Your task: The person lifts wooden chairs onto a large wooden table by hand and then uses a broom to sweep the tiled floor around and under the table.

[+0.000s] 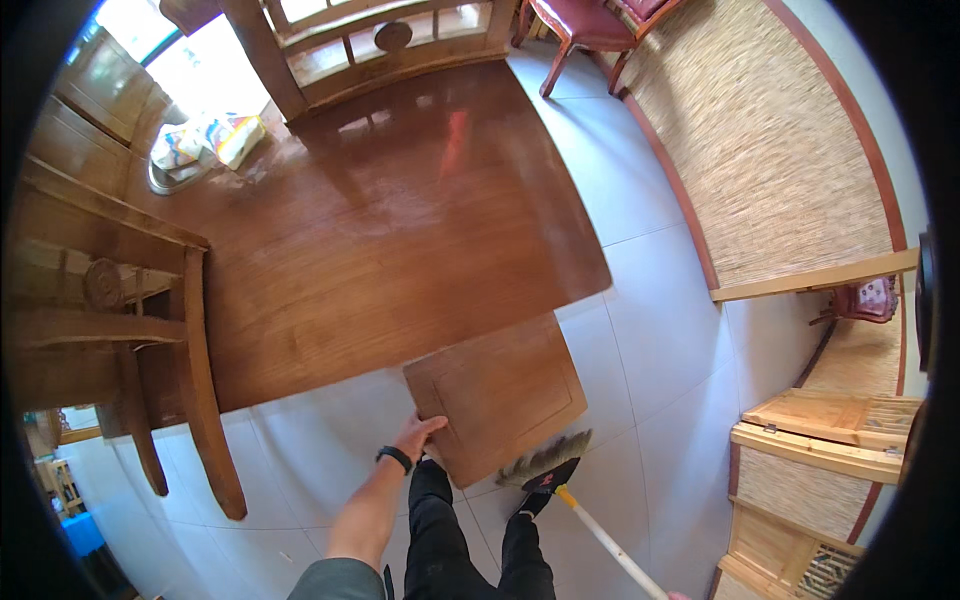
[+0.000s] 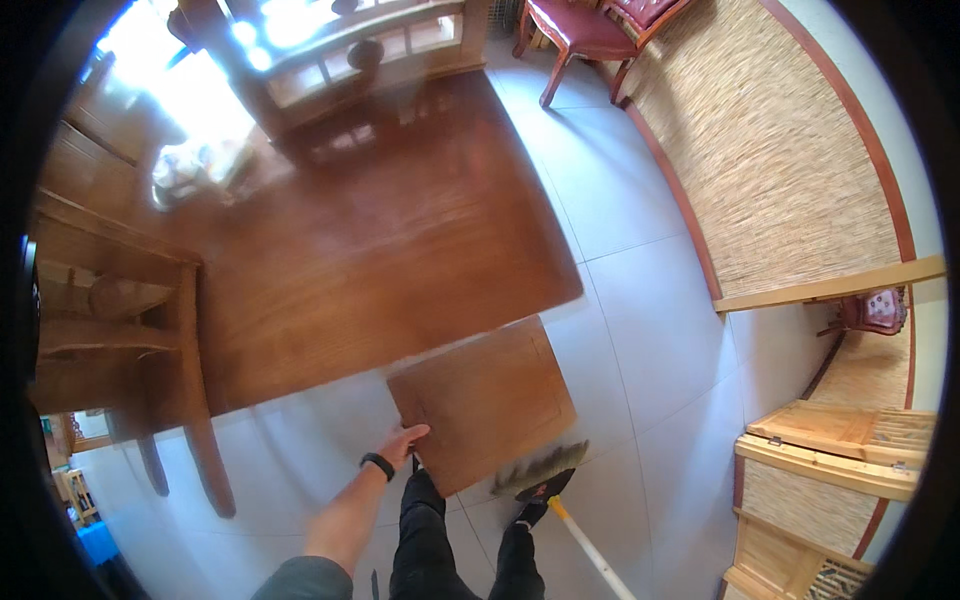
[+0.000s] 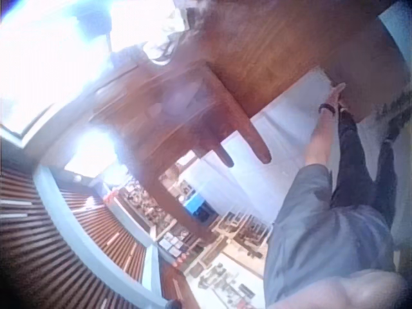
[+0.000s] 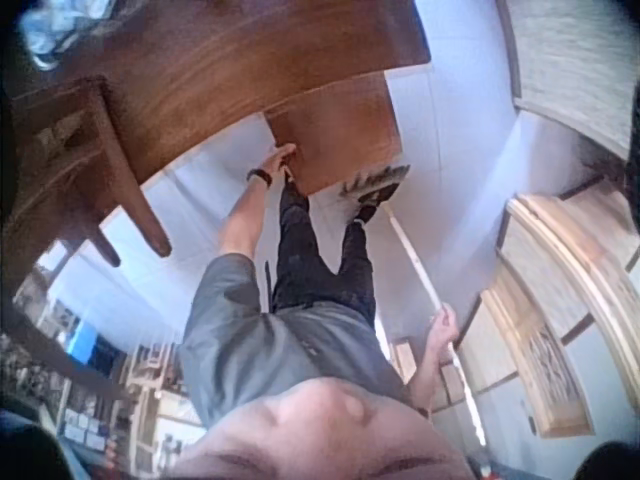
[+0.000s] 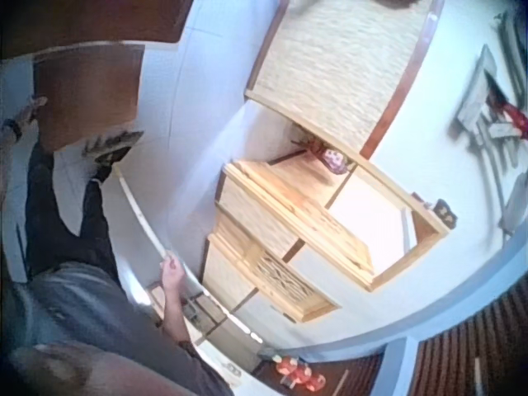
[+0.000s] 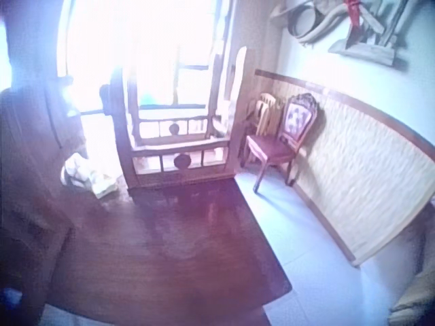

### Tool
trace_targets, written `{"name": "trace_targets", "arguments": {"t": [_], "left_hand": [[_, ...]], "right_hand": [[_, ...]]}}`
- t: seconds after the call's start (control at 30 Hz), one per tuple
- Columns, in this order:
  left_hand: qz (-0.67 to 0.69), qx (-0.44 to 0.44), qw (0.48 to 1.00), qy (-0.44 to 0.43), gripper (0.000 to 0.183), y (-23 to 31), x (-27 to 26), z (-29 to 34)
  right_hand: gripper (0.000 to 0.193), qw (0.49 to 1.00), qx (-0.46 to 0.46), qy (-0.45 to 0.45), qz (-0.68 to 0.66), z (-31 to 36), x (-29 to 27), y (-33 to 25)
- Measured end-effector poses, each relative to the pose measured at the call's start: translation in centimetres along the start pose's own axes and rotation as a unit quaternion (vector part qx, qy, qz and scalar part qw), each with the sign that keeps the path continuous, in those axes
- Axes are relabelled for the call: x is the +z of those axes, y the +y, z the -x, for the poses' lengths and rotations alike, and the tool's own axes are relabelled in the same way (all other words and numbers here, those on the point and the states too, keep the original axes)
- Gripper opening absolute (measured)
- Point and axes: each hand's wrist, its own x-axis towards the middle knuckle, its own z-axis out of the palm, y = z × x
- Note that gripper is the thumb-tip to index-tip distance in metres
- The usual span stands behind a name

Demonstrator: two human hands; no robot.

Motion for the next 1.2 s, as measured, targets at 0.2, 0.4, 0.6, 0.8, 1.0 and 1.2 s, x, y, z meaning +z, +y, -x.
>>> {"name": "trace_targets", "arguments": {"t": [0.2,0.4,0.6,0.8,1.0,1.2], "left_hand": [[0.01,0.092,0.988,0.121,0.055,-5.1,11.3,5.3],[-0.046,0.142,0.97,0.194,0.031,-3.8,19.8,18.2],[-0.006,0.208,0.954,0.216,0.04,-1.2,25.0,32.3],[0.097,0.164,0.962,0.195,0.032,1.9,26.0,41.8],[0.085,0.172,0.963,0.191,0.026,2.7,25.0,49.7],[0.13,0.24,0.943,0.193,0.03,11.1,31.4,57.6]], "right_hand": [[0.018,0.992,-0.116,-0.034,-0.041,-6.2,-5.6,5.8],[0.017,0.985,-0.144,-0.08,-0.046,-11.9,-12.3,11.5],[0.013,0.943,-0.332,-0.011,-0.02,-17.6,-15.1,17.9],[0.012,0.903,-0.426,-0.024,0.044,-20.2,-16.0,11.8],[0.019,0.865,-0.486,-0.024,0.125,-25.6,-14.2,4.1],[0.015,0.882,-0.451,0.015,0.133,-30.9,-12.5,-4.5]]}}
